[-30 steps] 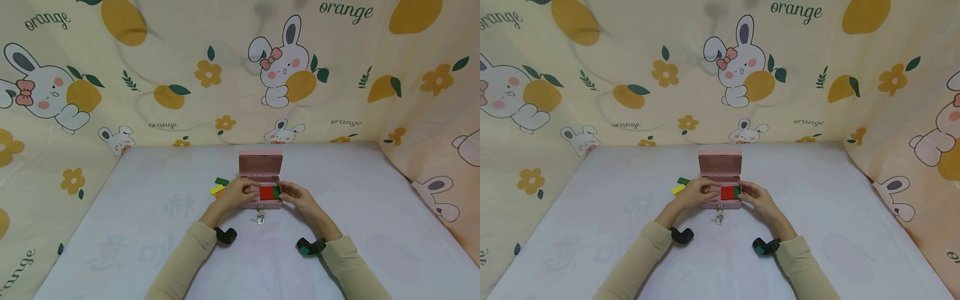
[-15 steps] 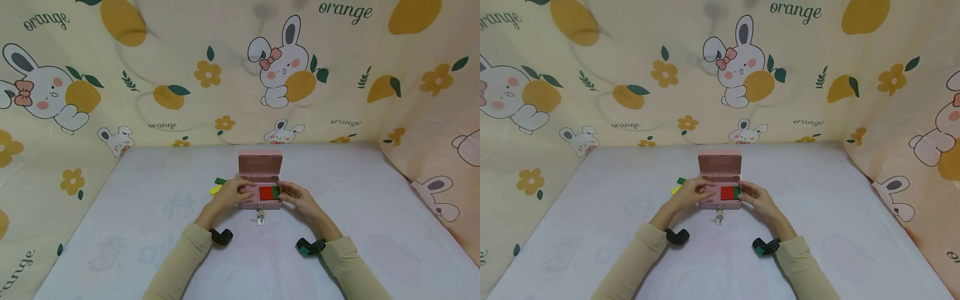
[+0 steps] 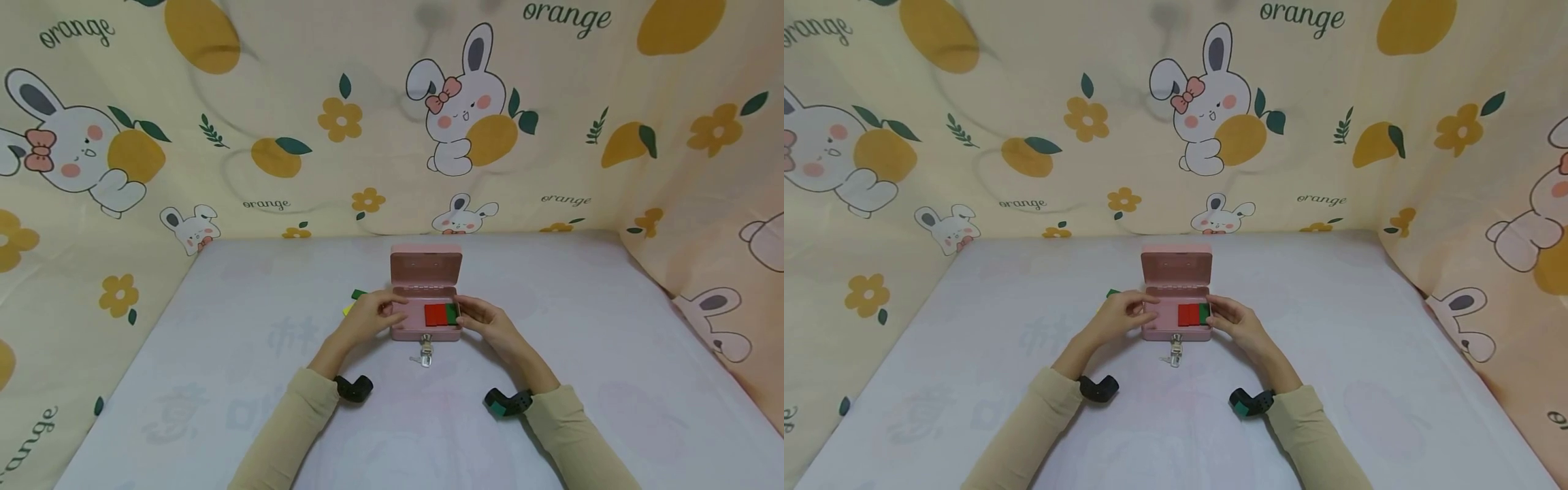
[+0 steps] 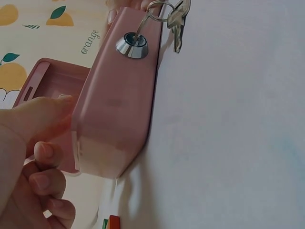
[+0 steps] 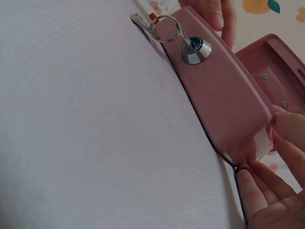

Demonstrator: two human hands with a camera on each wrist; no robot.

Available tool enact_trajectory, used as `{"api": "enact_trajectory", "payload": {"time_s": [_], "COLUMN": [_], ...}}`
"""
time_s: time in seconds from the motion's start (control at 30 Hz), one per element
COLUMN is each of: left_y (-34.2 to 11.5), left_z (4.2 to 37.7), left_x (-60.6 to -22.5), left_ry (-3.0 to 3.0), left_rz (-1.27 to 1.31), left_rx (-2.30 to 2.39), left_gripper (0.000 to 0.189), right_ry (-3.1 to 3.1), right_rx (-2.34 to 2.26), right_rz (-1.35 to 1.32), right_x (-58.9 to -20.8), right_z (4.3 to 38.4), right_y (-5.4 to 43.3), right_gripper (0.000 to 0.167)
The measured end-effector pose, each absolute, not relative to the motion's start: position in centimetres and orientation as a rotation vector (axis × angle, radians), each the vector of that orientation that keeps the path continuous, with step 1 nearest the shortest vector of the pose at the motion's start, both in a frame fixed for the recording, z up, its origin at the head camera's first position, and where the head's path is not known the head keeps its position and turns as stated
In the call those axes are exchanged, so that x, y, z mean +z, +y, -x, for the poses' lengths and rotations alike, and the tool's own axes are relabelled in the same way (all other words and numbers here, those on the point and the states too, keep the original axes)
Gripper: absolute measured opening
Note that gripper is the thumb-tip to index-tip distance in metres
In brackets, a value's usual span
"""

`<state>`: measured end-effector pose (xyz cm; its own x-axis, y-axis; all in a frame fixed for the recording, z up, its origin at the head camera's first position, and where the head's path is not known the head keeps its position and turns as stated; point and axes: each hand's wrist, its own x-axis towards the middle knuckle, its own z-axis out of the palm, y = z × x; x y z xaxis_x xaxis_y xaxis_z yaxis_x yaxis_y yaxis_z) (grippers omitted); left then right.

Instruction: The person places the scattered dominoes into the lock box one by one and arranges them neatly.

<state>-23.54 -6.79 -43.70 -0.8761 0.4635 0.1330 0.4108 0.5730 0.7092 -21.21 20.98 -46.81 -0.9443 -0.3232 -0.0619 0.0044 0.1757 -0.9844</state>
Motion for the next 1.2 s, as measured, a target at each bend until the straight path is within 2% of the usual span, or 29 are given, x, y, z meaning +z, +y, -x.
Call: {"api": "enact_trajectory", "payload": {"time_s": [0.43,1.2], "left_y": [-7.8,-8.8], "left_z": [23.8,23.9], "left_x": [-44.1,-44.5], "left_ry": [2.806,2.991], "left_rz": [-0.729,-0.438], "left_rx": [1.275,1.316], "left_gripper": [0.028,0.034], "right_ry": [2.235,2.251], "right_rx": [-1.802,-1.798], "right_rz": [0.285,0.315], "right_x": [-46.6,-46.6], "right_z": [21.1,21.1], "right_y": [21.0,20.9], "right_gripper": [0.058,0.059]}}
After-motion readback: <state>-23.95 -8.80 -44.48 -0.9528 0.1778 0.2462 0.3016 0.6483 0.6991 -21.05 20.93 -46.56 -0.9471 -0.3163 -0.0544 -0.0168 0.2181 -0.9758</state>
